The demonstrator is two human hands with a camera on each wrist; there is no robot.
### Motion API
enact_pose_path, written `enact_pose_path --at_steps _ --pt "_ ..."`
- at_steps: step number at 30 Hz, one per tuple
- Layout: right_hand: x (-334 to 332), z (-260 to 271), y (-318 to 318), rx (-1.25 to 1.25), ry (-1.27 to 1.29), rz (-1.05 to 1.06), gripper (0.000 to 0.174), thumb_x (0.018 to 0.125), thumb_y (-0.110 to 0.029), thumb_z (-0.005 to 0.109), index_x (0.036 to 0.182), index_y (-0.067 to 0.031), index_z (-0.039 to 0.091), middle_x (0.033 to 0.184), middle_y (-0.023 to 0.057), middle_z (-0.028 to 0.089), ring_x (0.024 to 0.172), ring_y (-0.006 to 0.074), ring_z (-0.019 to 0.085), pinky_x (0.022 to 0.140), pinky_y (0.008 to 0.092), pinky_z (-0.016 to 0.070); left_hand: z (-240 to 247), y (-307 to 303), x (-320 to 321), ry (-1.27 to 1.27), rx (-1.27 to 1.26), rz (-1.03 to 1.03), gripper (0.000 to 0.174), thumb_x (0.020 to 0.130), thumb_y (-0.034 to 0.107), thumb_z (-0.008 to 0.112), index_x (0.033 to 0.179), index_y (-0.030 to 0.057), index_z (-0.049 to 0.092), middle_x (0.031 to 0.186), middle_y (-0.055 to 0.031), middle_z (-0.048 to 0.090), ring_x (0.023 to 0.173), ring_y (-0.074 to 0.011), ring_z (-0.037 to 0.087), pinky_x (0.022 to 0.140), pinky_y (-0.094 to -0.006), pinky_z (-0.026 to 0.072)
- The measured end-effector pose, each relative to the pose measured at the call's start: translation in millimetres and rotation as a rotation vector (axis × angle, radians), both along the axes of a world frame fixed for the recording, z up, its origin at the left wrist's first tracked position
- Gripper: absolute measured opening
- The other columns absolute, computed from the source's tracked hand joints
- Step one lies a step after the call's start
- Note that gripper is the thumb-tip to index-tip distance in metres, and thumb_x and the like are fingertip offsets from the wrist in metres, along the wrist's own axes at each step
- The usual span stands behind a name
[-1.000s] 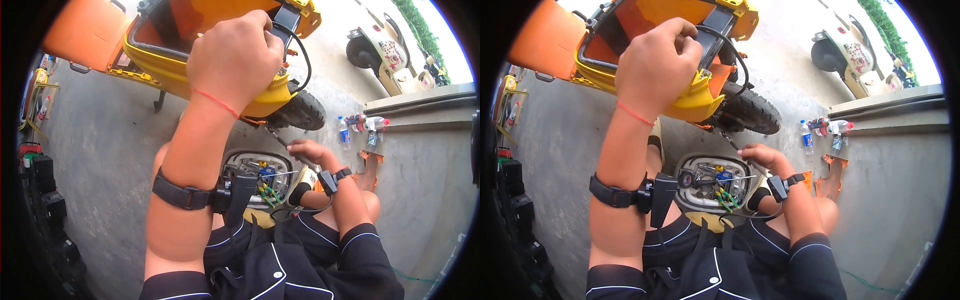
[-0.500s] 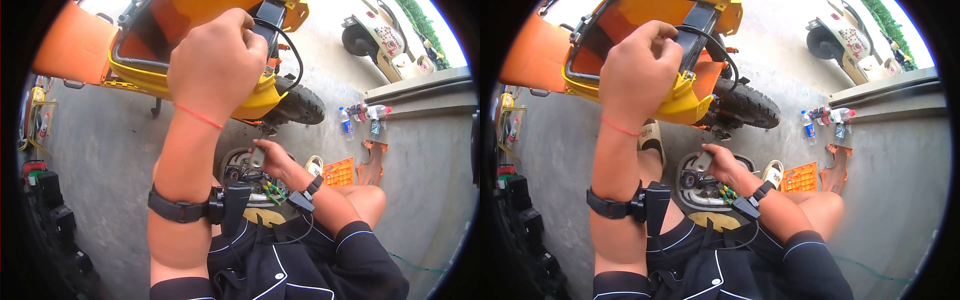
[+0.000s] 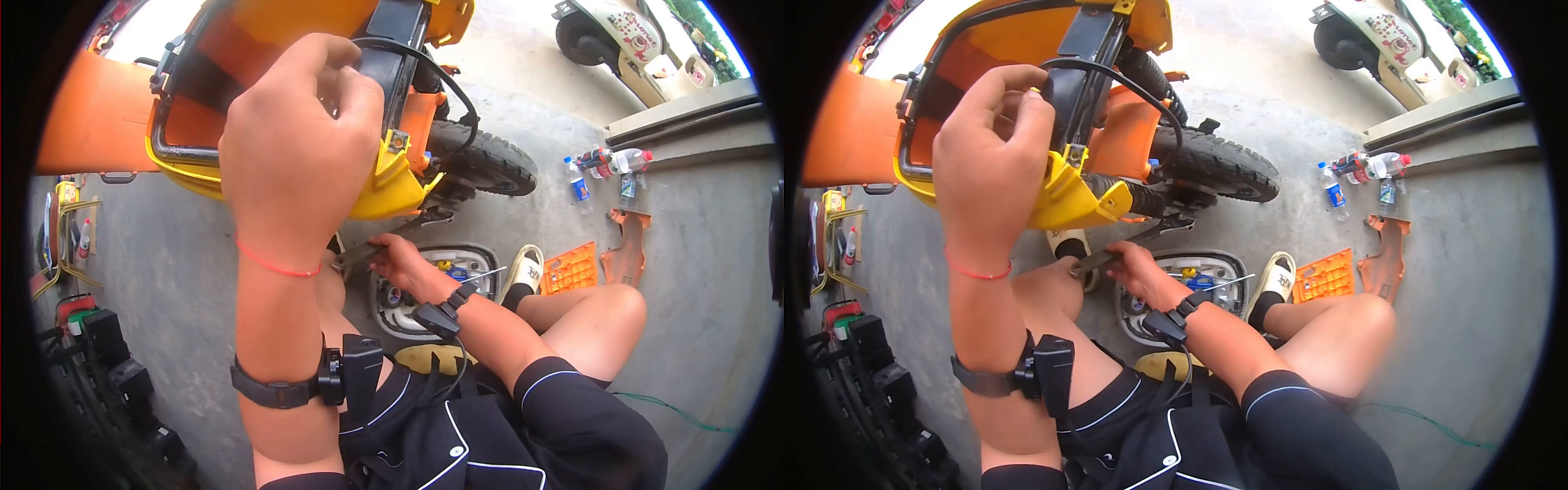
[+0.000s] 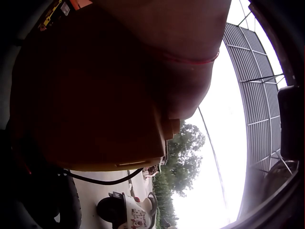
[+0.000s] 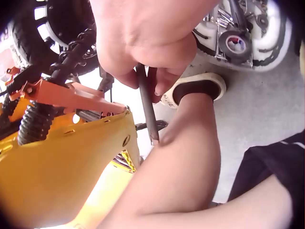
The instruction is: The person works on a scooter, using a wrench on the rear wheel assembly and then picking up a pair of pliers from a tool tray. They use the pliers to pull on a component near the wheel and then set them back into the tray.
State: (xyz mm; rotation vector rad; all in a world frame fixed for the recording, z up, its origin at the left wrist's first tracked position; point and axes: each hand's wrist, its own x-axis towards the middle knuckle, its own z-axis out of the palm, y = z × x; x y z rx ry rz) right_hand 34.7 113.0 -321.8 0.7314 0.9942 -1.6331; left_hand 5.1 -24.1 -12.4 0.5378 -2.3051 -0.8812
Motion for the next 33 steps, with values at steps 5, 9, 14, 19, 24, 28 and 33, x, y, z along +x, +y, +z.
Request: enact_pose_path --at_steps 5,9,14,19,24,28,33 --pt "0.1 -37.1 -25.7 0.057 0.055 0.045 0.017 0.095 -0.017 0.060 0.107 -0.0063 0.063 0.096 0.0073 0.066 0.078 0.0209 0.064 0.067 0.0349 0.0497 -1.0 0.8 0.0 0.034 -0.008 -0.043 0.020 0.090 0.009 0.060 0.105 0.0001 0.070 0.083 -0.0057 0.070 0.071 -0.0102 0.063 0.069 -0.0255 0.0498" --pt "-5.2 -42.2 -39.6 -0.013 0.149 -0.048 0.023 0.098 -0.021 0.058 0.115 -0.0069 0.062 0.105 0.0080 0.067 0.094 0.0221 0.065 0.071 0.0372 0.0519 1.0 2.9 1.5 0.031 0.040 -0.069 0.019 0.092 0.007 0.060 0.106 -0.0006 0.069 0.084 -0.0039 0.069 0.075 -0.0086 0.062 0.070 -0.0238 0.0489" --pt "-17.3 -43.1 -36.0 -0.005 0.176 -0.073 0.026 0.099 -0.022 0.055 0.120 -0.0065 0.060 0.112 0.0090 0.065 0.101 0.0236 0.066 0.073 0.0395 0.0539 4.2 5.4 1.4 -0.001 0.117 -0.074 0.018 0.094 0.003 0.058 0.109 -0.0020 0.067 0.086 -0.0010 0.065 0.078 -0.0064 0.059 0.072 -0.0204 0.0461" --pt "-16.0 -76.3 -41.7 0.021 0.194 -0.045 0.027 0.100 -0.021 0.053 0.121 -0.0059 0.058 0.115 0.0102 0.064 0.101 0.0251 0.066 0.074 0.0398 0.0548 3.4 5.8 1.9 0.003 0.129 -0.072 0.018 0.095 0.002 0.058 0.110 -0.0017 0.067 0.086 -0.0005 0.064 0.079 -0.0063 0.059 0.072 -0.0197 0.0453" --pt "-8.8 -107.8 -42.3 0.046 0.211 -0.011 0.029 0.100 -0.021 0.050 0.123 -0.0053 0.057 0.119 0.0113 0.062 0.100 0.0266 0.067 0.075 0.0401 0.0556 -1.1 5.1 1.6 0.051 0.144 -0.084 0.018 0.095 0.002 0.058 0.110 -0.0021 0.067 0.087 -0.0010 0.065 0.080 -0.0062 0.059 0.072 -0.0195 0.0452" --pt "-6.0 -127.0 -44.5 0.056 0.235 0.024 0.030 0.101 -0.020 0.049 0.125 -0.0049 0.056 0.121 0.0122 0.061 0.100 0.0278 0.067 0.076 0.0404 0.0563 1.9 5.2 3.0 0.019 0.158 -0.094 0.018 0.095 0.002 0.058 0.110 -0.0021 0.067 0.087 -0.0013 0.065 0.080 -0.0065 0.059 0.072 -0.0198 0.0458" --pt "-9.2 -140.2 -58.4 0.059 0.273 0.044 0.031 0.102 -0.020 0.046 0.127 -0.0043 0.054 0.125 0.0134 0.059 0.099 0.0294 0.067 0.077 0.0407 0.0571 2.3 4.9 2.8 0.011 0.162 -0.090 0.018 0.094 0.002 0.059 0.110 -0.0018 0.067 0.087 -0.0015 0.065 0.080 -0.0071 0.060 0.072 -0.0204 0.0464"
